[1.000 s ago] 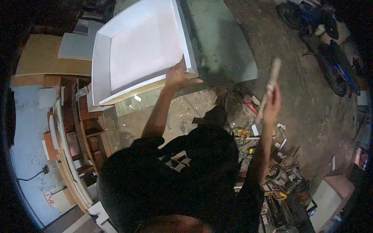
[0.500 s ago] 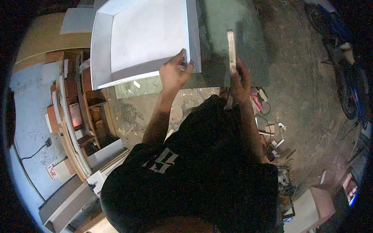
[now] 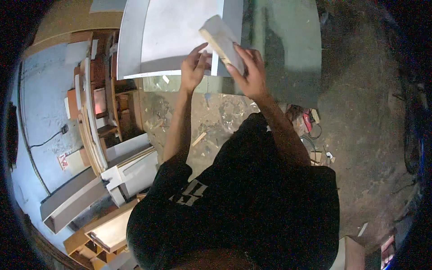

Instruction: The person sands the outer edges and corner of a white wooden drawer using a hand sanding block, after spraying a liquid onto the drawer surface.

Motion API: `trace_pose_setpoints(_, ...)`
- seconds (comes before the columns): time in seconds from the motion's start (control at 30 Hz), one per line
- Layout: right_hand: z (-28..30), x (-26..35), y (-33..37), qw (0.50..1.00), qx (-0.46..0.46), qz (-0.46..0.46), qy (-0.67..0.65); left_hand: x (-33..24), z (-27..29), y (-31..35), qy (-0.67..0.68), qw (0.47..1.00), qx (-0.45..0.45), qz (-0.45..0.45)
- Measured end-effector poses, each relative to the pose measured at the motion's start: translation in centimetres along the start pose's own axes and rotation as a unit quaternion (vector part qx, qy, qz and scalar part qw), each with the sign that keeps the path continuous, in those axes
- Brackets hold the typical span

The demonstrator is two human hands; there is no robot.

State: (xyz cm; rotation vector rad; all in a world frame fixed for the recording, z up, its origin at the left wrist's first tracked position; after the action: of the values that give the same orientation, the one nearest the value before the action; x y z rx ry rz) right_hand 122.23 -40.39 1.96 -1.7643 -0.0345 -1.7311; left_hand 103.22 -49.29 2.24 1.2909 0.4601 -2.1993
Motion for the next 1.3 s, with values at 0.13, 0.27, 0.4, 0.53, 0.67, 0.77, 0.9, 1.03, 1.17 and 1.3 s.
trace_pose_setpoints(0.13,-3.7,3.4,0.5,0.996,0.04,0.061,0.044,5.1,-0.1,-1.3,-0.053,0.975,-0.022,-0.212)
trace_pose_setpoints(0.27,-5.6,5.0,1.1,0.982,0.057,0.148,0.105,11.5,-2.2,-0.3,0.023,0.976,-0.163,-0.142)
trace_pose_setpoints(0.4,-4.9,0.3,-6.3,0.981,0.015,0.095,0.166,6.4,-5.1,-0.7,-0.424,0.879,0.049,-0.212)
trace_pose_setpoints(0.53,-4.0,-0.3,-11.7,0.979,-0.092,0.14,0.119,0.3,-3.3,-1.9,-0.298,0.951,-0.019,-0.087)
trace_pose_setpoints(0.67,-6.7,3.8,0.9,0.991,0.05,0.07,0.098,3.2,-0.6,0.2,-0.236,0.95,-0.106,-0.175)
trace_pose_setpoints(0.77,-6.9,4.7,0.4,0.989,0.027,0.092,0.115,6.2,-1.3,0.8,-0.162,0.981,-0.068,-0.086)
trace_pose_setpoints(0.9,-4.9,-0.7,-11.2,0.988,-0.045,0.064,0.132,1.2,-4.1,-2.5,-0.346,0.936,-0.004,-0.062)
trace_pose_setpoints(1.03,-5.5,1.6,-8.2,0.991,-0.063,0.067,0.102,4.0,-2.5,-1.7,-0.336,0.939,0.01,-0.072)
trace_pose_setpoints(1.17,-5.9,5.7,-1.3,0.989,-0.013,0.086,0.12,5.2,-3.0,-1.5,0.067,0.996,-0.044,-0.044)
trace_pose_setpoints(1.3,-5.0,2.3,-10.3,0.975,-0.067,0.07,0.2,2.8,-3.4,-1.4,-0.338,0.936,0.01,-0.097)
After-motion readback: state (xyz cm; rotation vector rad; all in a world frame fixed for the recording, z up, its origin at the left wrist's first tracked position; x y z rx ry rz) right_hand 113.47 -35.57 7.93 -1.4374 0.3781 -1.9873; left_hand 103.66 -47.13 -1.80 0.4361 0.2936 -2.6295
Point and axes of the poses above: each hand's wrist, its own y-axis away from the middle knuckle, its own z-axis out of the back of the hand, x = y × z, the point moved 10 cm from there along -y, towards the middle knuckle, and after that the axes turned 4 degrees about -x, right-handed, at the moved point
